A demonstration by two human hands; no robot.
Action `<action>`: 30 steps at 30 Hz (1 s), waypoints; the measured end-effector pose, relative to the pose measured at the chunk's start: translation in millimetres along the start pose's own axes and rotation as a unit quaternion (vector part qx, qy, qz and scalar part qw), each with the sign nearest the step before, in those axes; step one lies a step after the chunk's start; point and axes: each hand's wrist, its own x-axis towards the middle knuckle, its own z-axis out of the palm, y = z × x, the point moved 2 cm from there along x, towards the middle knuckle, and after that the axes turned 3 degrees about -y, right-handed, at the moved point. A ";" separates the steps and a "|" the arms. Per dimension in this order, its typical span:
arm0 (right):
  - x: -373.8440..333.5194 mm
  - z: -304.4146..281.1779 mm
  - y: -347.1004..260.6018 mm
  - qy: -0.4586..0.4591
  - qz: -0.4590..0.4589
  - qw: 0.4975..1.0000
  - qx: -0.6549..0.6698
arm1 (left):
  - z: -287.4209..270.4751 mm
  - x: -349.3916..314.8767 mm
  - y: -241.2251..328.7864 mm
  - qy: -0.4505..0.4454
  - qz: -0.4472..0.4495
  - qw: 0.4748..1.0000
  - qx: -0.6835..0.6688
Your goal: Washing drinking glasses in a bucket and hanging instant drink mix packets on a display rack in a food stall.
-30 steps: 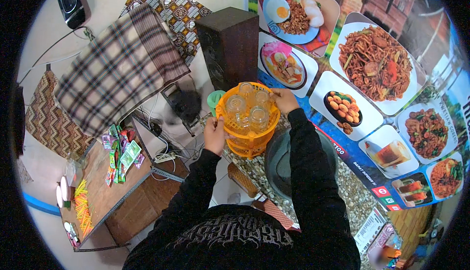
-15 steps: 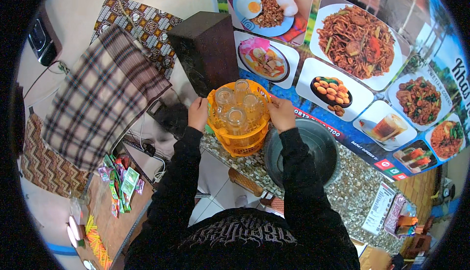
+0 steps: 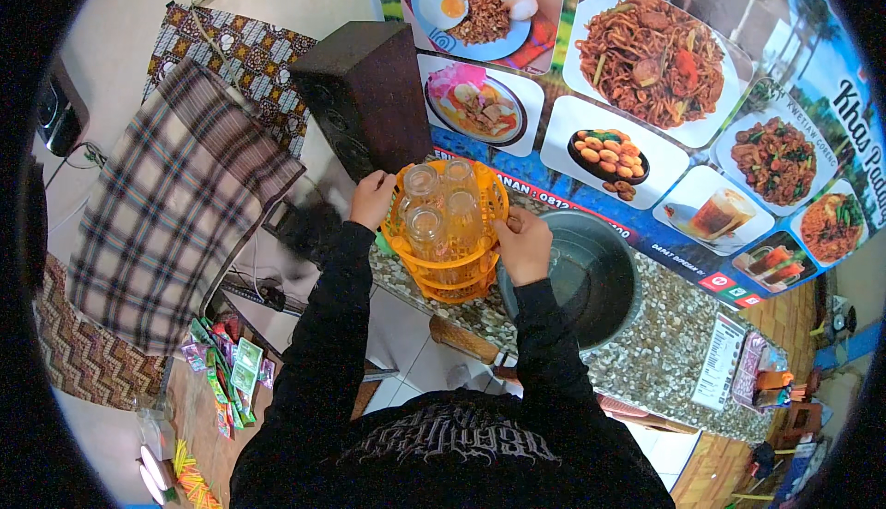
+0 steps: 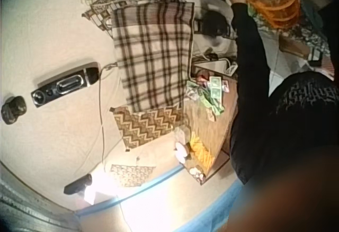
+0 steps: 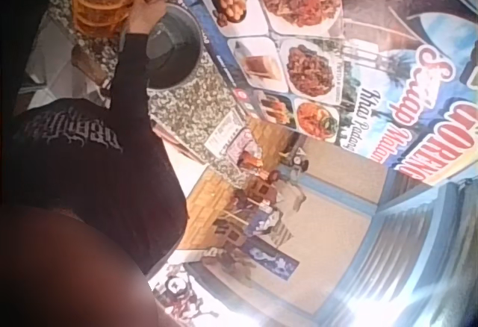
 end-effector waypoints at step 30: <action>-38.0 -61.9 3.8 -0.029 -0.086 0.993 -0.070 | 31.2 -191.2 -5.8 0.136 -0.107 0.954 -0.244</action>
